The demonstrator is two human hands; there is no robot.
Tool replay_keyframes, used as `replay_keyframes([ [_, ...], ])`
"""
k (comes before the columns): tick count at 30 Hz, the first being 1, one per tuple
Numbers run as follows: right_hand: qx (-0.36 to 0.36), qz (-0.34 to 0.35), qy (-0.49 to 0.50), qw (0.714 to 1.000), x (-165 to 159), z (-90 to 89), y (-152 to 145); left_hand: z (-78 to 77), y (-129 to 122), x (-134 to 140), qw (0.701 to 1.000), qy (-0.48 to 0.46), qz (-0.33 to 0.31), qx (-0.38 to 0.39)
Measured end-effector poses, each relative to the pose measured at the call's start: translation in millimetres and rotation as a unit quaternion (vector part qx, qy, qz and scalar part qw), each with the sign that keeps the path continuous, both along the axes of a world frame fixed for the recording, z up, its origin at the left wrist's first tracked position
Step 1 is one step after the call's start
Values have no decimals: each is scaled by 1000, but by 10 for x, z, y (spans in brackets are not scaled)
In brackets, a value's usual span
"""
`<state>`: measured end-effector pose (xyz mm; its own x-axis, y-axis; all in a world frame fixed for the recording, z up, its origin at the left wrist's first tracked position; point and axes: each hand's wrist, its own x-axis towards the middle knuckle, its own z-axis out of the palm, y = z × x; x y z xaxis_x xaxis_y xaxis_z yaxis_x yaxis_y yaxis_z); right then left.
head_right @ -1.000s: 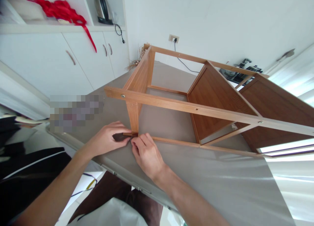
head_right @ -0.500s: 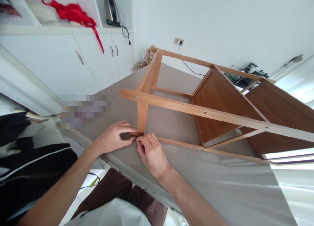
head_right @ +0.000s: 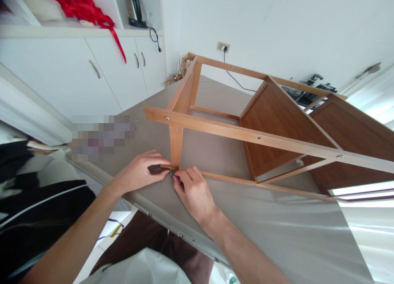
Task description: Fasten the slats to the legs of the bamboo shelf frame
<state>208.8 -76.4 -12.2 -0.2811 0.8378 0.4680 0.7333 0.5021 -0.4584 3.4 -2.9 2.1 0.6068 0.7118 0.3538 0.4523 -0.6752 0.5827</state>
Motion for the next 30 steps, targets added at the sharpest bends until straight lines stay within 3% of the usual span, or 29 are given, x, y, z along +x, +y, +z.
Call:
replay_keyframes([
  [8, 2, 8, -60, 998, -10, 7, 2, -22, 18, -1, 1000, -14, 0, -1],
  [13, -13, 35, -44, 998, 2, 2, -4, -11, 8, 7, 1000, -7, 5, 3],
  [30, -18, 27, -11, 999, 13, -7, 5, -13, 0, 22, 1000, -5, 12, 13],
])
